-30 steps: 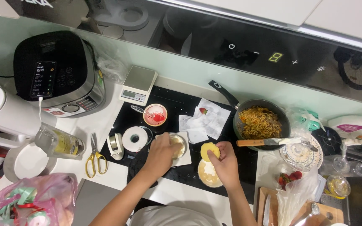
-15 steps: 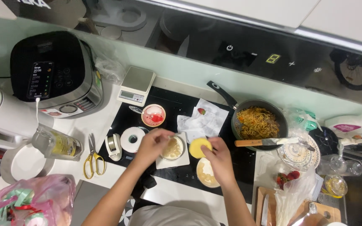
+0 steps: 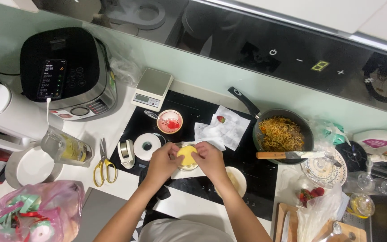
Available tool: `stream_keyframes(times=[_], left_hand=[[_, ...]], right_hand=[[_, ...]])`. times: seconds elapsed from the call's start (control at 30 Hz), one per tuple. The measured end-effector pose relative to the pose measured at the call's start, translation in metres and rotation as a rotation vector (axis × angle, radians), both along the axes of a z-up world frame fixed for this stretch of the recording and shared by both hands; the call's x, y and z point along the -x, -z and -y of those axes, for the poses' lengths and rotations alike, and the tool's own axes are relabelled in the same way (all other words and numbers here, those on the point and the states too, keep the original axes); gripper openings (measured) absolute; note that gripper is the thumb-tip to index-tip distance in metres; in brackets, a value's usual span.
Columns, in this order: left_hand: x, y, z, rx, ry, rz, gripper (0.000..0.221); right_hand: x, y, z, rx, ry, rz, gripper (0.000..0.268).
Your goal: Assembling and decorating a small dessert with cream and fruit in a kitchen setting.
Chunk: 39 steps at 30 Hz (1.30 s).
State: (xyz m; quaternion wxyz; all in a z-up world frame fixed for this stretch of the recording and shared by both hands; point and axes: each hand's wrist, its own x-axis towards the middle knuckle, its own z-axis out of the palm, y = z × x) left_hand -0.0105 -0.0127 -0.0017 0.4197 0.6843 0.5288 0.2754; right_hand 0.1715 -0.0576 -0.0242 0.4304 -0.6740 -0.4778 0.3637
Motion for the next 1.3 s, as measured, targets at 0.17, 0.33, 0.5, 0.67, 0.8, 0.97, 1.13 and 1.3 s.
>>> stream_keyframes(times=[0.17, 0.33, 0.5, 0.67, 0.8, 0.97, 1.13, 1.3], left_hand=[[-0.006, -0.009, 0.011, -0.220, 0.041, -0.125, 0.025], [-0.010, -0.023, 0.019, -0.314, 0.081, -0.212, 0.028], [-0.014, -0.010, 0.018, -0.433, 0.158, -0.349, 0.040], [-0.017, 0.001, 0.016, -0.431, 0.168, -0.418, 0.032], [-0.019, 0.001, 0.015, -0.390, 0.186, -0.454, 0.024], [-0.021, 0.010, 0.013, -0.440, 0.181, -0.447, 0.027], [-0.012, 0.009, 0.008, -0.412, 0.206, -0.377, 0.030], [0.020, -0.032, -0.002, -0.309, -0.033, -0.046, 0.020]], right_hand=[[0.013, -0.013, 0.008, -0.091, 0.000, 0.221, 0.024], [0.017, -0.029, 0.017, -0.185, -0.044, 0.393, 0.028], [0.022, -0.039, 0.016, -0.222, -0.214, 0.480, 0.034], [0.022, -0.034, 0.014, -0.184, -0.247, 0.502, 0.031], [0.023, -0.037, 0.014, -0.245, -0.292, 0.543, 0.031], [0.022, -0.028, 0.012, -0.236, -0.346, 0.614, 0.041], [0.021, -0.021, 0.011, -0.208, -0.378, 0.662, 0.040], [0.018, -0.040, 0.008, -0.266, -0.338, 0.538, 0.030]])
